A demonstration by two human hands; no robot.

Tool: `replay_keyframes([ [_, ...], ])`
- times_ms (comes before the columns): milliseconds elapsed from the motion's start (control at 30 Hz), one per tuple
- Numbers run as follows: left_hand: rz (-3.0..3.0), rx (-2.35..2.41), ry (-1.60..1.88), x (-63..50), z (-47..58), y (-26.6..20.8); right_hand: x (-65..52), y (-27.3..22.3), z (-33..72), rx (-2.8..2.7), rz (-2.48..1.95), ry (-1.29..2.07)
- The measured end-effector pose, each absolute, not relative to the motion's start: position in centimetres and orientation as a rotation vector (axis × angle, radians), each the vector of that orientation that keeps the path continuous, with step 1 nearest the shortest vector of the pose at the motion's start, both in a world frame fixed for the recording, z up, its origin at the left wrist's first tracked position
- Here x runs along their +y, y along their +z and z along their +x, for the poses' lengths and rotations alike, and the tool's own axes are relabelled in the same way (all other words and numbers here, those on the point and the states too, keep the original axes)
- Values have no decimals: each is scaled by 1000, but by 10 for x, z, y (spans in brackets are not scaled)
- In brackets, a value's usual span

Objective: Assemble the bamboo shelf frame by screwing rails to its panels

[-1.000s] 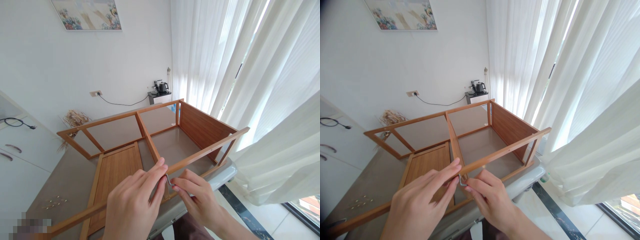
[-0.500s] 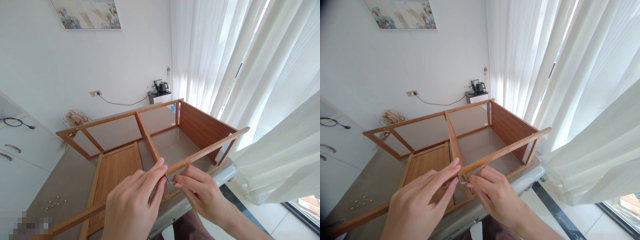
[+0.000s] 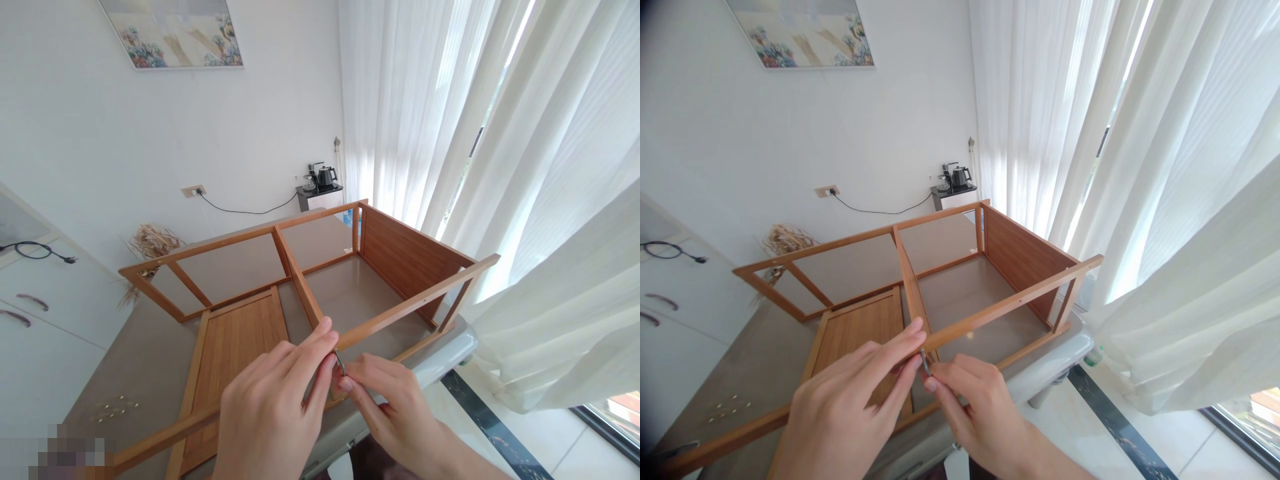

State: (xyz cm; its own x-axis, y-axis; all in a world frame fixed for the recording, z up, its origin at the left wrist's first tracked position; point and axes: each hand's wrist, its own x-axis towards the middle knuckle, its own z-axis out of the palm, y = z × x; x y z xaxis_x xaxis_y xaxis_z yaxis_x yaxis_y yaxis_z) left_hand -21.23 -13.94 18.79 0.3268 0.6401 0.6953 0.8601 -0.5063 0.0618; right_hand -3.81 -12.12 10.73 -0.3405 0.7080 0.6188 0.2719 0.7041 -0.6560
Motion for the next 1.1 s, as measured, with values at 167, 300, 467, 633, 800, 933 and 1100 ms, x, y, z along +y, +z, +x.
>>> replay_keyframes([
  [167, -2262, -1332, -984, -140, -212, 189, -121, 109, -29, -1961, -762, 486],
  [300, -2260, -1341, -995, -140, -212, 187, -124, 107, -35, -1905, -761, 497],
  [467, -2264, -1364, -994, -139, -212, 187, -128, 105, -43, -1860, -784, 447],
  [633, -2282, -1342, -988, -140, -212, 187, -124, 104, -39, -1872, -772, 441],
  [800, -2279, -1340, -984, -140, -213, 187, -120, 94, -38, -1872, -733, 413],
  [933, -2279, -1356, -975, -140, -213, 187, -118, 86, -40, -1871, -655, 413],
  [1100, -2259, -1330, -991, -140, -211, 188, -117, 93, -33, -1899, -632, 396],
])
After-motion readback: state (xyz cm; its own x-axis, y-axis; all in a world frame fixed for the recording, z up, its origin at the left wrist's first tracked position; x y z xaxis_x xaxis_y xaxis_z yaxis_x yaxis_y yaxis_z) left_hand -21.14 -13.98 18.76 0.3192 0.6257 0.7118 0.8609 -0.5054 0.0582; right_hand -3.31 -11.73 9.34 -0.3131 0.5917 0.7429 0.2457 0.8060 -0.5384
